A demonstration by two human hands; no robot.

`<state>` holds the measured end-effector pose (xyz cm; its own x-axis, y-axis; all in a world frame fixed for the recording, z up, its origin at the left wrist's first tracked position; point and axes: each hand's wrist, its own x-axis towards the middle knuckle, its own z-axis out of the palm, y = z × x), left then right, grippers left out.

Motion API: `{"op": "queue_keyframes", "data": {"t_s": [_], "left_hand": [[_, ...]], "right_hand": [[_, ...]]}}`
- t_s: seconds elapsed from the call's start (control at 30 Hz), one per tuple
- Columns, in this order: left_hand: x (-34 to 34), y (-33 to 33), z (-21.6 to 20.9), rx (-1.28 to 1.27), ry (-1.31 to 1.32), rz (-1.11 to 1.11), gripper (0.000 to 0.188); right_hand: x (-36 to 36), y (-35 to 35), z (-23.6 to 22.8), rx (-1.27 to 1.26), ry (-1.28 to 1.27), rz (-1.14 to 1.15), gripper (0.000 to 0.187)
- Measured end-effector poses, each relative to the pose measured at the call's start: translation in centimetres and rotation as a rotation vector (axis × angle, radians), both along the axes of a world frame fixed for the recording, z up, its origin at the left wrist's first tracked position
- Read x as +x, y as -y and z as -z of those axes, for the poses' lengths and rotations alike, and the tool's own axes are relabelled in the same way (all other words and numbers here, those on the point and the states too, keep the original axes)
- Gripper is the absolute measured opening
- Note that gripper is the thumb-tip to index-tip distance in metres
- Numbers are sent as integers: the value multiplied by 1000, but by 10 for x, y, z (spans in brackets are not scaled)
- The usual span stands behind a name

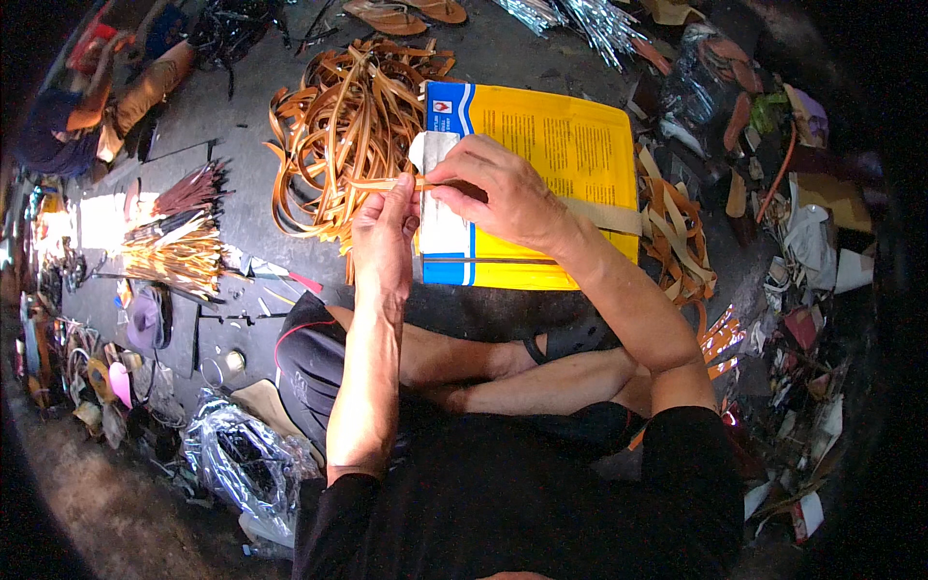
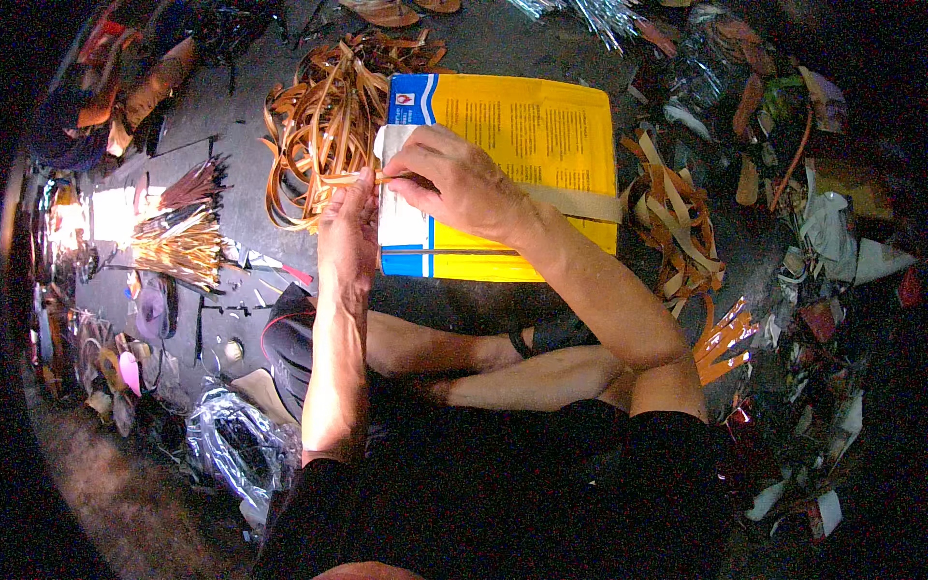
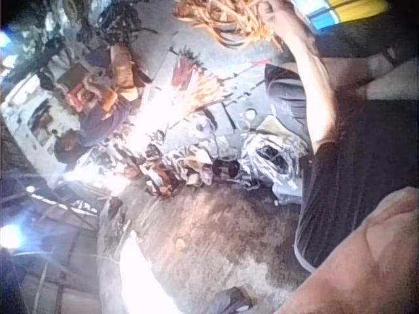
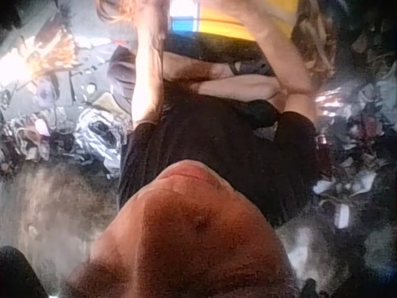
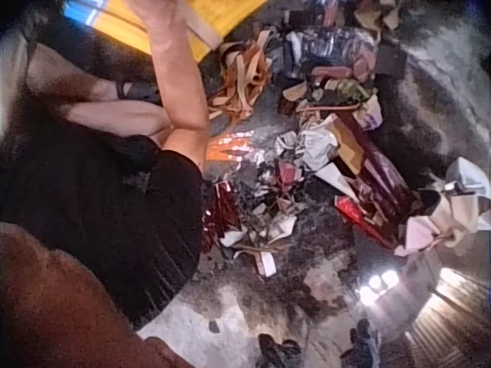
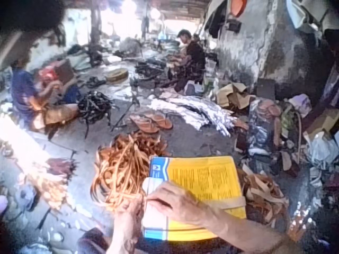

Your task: The person sits on the floor and repeatedly peels thin strips from a piece of tan leather using a small blade. The person holds the leather against a yellow box and scrapes the blade along its surface to produce curled shavings, which accumulate on the floor.

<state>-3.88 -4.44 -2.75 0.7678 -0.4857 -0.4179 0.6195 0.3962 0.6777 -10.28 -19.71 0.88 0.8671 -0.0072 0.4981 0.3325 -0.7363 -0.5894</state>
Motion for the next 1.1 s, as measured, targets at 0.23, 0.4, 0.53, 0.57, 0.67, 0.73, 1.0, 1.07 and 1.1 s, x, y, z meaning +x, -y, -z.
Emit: {"op": "queue_keyframes", "data": {"t_s": [0.23, 0.4, 0.53, 0.57, 0.67, 0.73, 1.0, 1.07, 1.1], "left_hand": [[19, -14, 37, -39, -107, 31, 8], [32, -23, 52, 52, -89, -13, 9], [49, -33, 72, 91, -106, 25, 7], [53, -31, 74, 79, -141, 13, 7], [71, -41, 88, -24, -195, 26, 18], [60, -33, 72, -296, -336, -74, 28], [4, -1, 8, 8, 37, 67, 13], [8, -5, 11, -9, -18, 82, 11], [11, -7, 15, -14, -31, 83, 10]], "right_hand": [[-4, 3, -3, -15, -35, -2, 13], [-5, 4, 0, -22, -26, -2, 12], [-4, 3, -2, -49, -6, -3, 11], [-4, 4, 0, -58, 5, 3, 11], [1, 0, 1, -48, 16, -4, 11], [2, 0, 1, -27, -4, -2, 12], [1, 0, -1, 51, -46, -3, 14], [-1, 0, 0, 78, -58, -2, 14], [-1, -1, -1, 93, -62, -3, 14]]}}
